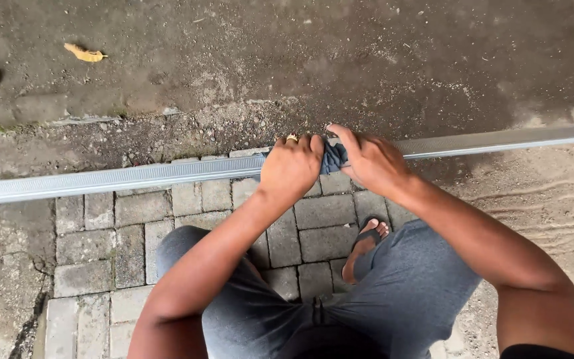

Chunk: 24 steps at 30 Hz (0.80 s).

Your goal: Cleaning a long metal profile by wiping it thoroughly with a cloth.

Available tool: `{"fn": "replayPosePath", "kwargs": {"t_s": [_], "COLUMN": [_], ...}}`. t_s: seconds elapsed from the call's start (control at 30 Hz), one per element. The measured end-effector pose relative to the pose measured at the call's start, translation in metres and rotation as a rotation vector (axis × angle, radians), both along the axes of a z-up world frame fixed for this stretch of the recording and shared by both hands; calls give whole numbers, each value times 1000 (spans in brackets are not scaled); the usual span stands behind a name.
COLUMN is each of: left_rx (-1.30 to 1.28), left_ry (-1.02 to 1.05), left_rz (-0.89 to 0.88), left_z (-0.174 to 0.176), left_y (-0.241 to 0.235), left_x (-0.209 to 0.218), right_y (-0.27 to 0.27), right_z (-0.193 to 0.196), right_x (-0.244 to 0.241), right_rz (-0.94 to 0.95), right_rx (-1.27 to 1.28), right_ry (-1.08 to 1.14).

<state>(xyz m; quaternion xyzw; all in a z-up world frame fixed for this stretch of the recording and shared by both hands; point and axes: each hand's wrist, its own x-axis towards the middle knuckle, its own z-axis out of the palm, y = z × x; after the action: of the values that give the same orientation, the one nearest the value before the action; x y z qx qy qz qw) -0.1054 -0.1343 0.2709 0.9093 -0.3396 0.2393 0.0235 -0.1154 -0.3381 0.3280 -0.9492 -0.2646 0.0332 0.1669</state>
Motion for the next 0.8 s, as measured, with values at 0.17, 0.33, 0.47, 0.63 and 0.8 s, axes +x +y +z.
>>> {"fn": "replayPosePath", "kwargs": {"t_s": [0.17,0.33,0.47,0.63,0.8], "left_rx": [-78,-102,-134,-126,-115], "left_ry": [-74,-99,-22,171,254], "left_rz": [36,-18,-85,-60,9], "left_z": [-11,4,20,18,19], "left_y": [-24,-23,-18,16,73], "left_x": [0,2,-2,5,23], "right_y": [1,-5,-14,-30,-104], "right_z": [-7,-8,-3,37,46], "right_x": [-3,-3,-7,-18,-7], "right_rz": [60,65,15,-147,-373], "right_rx": [-24,-109,-145,-225,-490], "right_ry": [-17,-89,-104,-60,-140]}}
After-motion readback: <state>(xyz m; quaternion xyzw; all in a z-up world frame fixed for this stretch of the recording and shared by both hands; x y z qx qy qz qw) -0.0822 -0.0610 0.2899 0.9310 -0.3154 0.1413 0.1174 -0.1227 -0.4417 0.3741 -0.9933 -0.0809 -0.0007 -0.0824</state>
